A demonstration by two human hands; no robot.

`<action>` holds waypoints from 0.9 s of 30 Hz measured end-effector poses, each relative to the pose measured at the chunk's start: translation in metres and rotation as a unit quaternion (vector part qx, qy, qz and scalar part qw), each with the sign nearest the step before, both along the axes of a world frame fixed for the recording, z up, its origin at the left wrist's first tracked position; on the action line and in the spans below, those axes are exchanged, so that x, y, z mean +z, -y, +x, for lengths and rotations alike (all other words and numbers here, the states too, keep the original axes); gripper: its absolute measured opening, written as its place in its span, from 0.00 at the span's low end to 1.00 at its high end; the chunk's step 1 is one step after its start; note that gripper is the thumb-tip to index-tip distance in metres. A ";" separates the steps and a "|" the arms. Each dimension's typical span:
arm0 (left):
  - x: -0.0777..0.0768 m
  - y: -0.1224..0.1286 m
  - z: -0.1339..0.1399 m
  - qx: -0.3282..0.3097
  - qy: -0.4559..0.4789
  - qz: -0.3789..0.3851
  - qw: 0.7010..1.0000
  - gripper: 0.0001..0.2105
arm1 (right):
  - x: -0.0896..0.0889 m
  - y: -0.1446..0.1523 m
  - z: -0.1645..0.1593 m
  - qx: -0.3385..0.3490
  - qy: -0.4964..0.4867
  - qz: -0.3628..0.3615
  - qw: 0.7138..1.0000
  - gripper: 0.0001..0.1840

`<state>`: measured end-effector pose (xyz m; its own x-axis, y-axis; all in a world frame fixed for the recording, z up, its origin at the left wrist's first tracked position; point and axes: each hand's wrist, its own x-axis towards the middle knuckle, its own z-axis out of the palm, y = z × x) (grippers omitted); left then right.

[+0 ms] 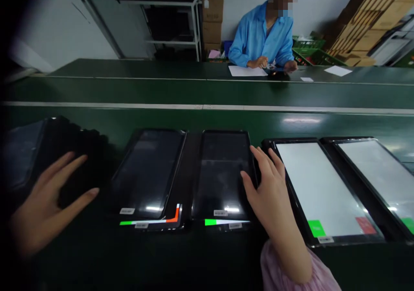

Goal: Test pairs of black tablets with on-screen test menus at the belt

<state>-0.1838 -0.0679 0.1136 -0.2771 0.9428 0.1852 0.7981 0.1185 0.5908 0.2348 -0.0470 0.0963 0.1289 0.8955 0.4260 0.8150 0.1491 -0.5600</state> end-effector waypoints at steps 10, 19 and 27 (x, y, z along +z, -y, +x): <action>0.013 -0.151 0.134 -0.243 -0.171 -0.130 0.946 0.35 | -0.021 -0.064 0.000 0.024 -0.041 -0.017 0.999 0.38; 0.005 -0.181 0.135 -0.227 -0.224 -0.126 0.939 0.28 | -0.032 -0.066 0.007 -0.014 -0.151 -0.040 0.988 0.38; 0.001 -0.182 0.135 -0.213 -0.222 -0.123 0.944 0.29 | -0.027 -0.065 0.004 0.004 -0.129 -0.040 0.991 0.38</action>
